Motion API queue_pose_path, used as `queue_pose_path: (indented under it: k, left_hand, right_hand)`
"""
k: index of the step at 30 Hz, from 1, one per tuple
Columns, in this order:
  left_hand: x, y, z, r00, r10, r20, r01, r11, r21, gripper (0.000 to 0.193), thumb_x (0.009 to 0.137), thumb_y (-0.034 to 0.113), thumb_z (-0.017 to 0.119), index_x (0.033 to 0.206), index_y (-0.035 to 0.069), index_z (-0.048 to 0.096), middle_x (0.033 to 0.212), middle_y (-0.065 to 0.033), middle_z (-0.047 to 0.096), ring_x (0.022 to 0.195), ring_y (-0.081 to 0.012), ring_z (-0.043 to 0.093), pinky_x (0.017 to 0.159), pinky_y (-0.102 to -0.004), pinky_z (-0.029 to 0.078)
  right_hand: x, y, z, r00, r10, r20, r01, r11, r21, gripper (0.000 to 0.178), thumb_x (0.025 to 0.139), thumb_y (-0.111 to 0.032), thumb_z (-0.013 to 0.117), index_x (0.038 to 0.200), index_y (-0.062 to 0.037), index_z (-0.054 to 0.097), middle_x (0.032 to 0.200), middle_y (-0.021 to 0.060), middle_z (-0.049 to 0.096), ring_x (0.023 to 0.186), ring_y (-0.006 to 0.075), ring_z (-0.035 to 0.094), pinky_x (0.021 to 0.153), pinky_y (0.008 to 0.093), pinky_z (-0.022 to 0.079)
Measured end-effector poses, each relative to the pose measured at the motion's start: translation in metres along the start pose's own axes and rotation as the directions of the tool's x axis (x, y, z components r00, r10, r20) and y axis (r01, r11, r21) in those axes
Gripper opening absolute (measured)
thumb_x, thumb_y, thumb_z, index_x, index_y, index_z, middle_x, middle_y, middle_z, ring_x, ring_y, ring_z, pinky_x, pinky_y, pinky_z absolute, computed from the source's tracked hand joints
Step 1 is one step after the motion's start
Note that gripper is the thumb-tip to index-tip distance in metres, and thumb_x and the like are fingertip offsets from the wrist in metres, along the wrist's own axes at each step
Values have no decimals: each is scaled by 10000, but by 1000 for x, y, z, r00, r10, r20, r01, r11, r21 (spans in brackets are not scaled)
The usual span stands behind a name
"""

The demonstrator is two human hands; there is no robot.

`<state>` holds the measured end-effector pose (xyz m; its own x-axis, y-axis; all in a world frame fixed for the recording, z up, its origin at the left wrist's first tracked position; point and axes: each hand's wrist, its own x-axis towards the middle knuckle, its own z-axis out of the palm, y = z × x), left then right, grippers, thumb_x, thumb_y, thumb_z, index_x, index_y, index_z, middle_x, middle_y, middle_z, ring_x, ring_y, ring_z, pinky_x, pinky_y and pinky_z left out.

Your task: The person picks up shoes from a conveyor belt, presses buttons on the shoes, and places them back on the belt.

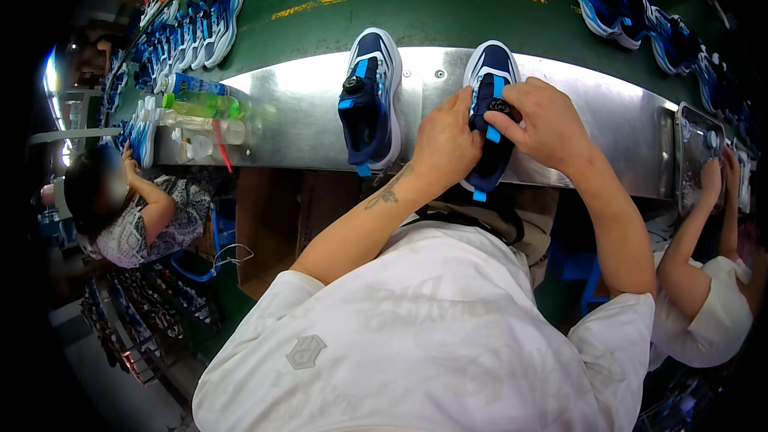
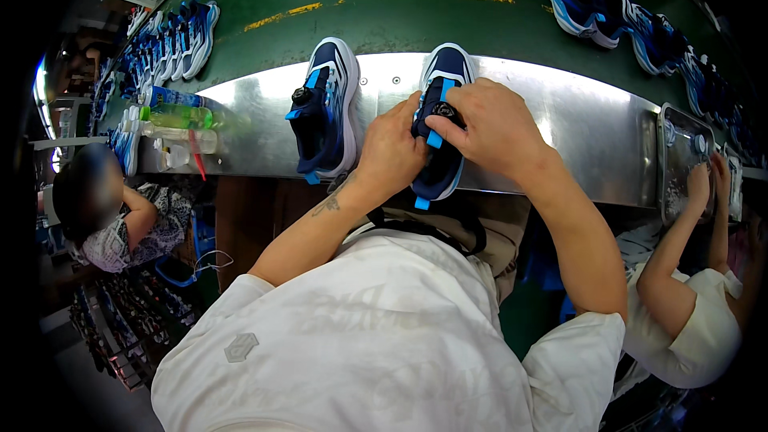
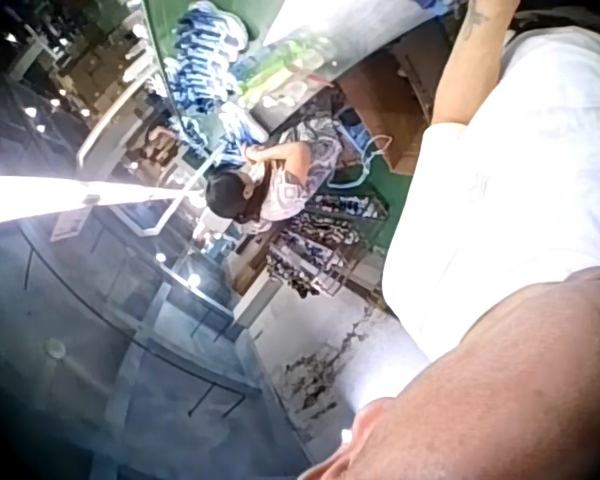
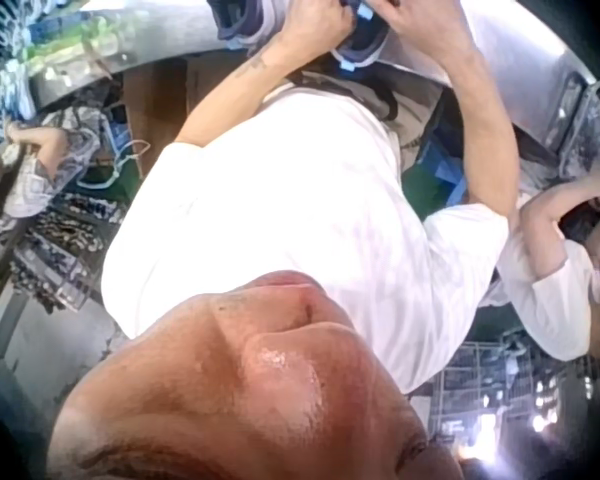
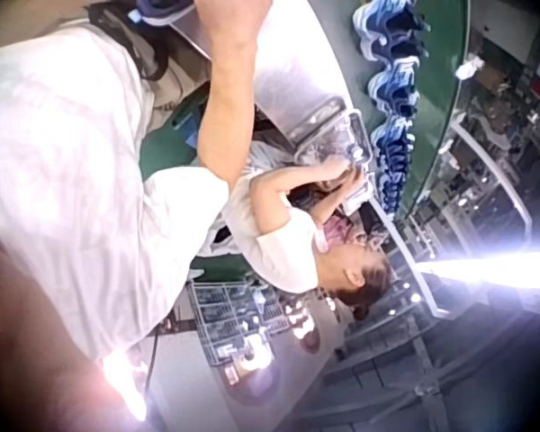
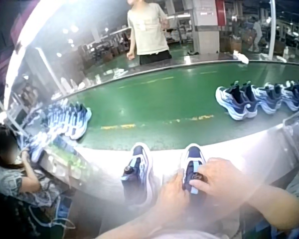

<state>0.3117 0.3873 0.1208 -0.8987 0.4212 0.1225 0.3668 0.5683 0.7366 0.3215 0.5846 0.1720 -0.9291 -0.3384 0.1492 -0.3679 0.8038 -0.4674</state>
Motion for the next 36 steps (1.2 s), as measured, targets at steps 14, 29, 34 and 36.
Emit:
queue_pose_path:
  k: [14,29,34,36]
  left_hand:
    - [0,0,0,999,46,-11,-45,995,92,541,787,62,716,1267,-90,517,1021,-285,665,923,-490,679,791,-542,565]
    - [-30,13,-44,973,-158,168,199,943,-268,458,848,225,789,1151,-34,564,1035,-253,685,872,-421,693,783,-475,546]
    - [-63,10,-70,991,88,-97,-119,913,-391,244,942,81,674,1156,-36,685,1035,-189,728,845,-281,718,722,-359,553]
    - [-59,8,-105,952,75,-297,-171,934,-313,232,981,66,629,1173,-38,708,1078,-174,744,904,-239,725,751,-342,559]
  right_hand:
    - [-23,-2,0,993,47,-105,-19,966,258,494,832,-309,767,1230,-58,614,992,155,649,839,330,644,729,434,526]
    - [-89,-20,31,888,355,-294,-236,898,371,485,845,-88,730,1297,-3,573,1046,137,631,888,302,656,825,388,556]
    - [-94,-83,27,952,-50,-300,89,989,118,481,794,-37,733,1259,9,617,1082,173,668,994,362,647,903,416,544]
    - [-84,-98,31,979,-85,-185,94,995,42,531,805,1,701,1328,-7,608,1089,170,678,1041,352,643,972,430,517]
